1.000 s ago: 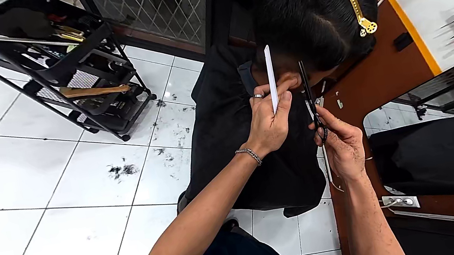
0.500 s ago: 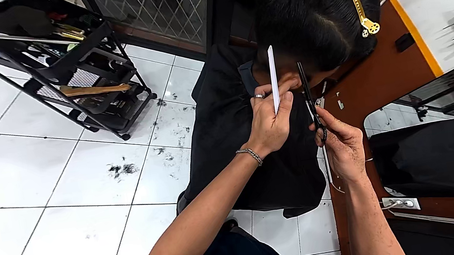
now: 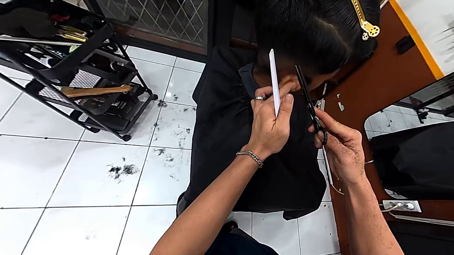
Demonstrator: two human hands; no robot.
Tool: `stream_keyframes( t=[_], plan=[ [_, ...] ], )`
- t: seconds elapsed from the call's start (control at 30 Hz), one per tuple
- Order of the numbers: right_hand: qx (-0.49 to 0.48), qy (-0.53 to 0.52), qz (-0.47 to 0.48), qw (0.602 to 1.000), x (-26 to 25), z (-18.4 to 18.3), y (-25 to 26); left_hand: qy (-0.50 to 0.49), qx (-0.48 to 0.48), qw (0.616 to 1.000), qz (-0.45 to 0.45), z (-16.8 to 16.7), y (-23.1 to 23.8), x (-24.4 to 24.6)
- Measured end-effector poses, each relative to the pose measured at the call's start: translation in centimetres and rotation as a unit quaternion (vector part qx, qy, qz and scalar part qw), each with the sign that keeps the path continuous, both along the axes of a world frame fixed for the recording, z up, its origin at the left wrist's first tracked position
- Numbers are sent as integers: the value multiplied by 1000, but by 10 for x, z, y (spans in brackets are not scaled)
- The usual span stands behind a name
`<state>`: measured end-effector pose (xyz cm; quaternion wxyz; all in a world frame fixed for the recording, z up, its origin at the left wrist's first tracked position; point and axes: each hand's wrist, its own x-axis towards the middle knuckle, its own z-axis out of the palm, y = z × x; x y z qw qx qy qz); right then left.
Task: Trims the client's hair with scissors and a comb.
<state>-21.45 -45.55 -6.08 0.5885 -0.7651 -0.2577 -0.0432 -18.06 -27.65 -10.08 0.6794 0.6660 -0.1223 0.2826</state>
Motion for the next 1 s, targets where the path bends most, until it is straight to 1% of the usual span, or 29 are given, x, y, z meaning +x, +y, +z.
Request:
stream_keyframes(
  t=[0.2, 0.37, 0.53, 0.63, 0.77, 0.87, 1.0],
  plan=[
    [-16, -29, -14, 999, 2, 1, 5, -20, 5, 1000, -1, -2, 0, 0],
    [-9, -28, -12, 999, -2, -1, 7, 4, 15, 1000, 6, 1, 0, -9],
    [-25, -55, -26, 998, -2, 5, 15, 3, -9, 1000, -27, -2, 3, -9],
    [-33, -57, -45, 997, -8, 2, 19, 24, -10, 999, -40, -2, 4, -8],
    [-18, -45, -60, 997, -15, -13, 29, 12, -31, 996, -79, -5, 9, -3],
    [13, -40, -64, 997, -17, -18, 39, 28, -26, 996, -74, -2, 12, -7],
    [24, -50, -78, 995, -15, -17, 47, 17, -15, 996, -86, -3, 18, -5]
  ],
)
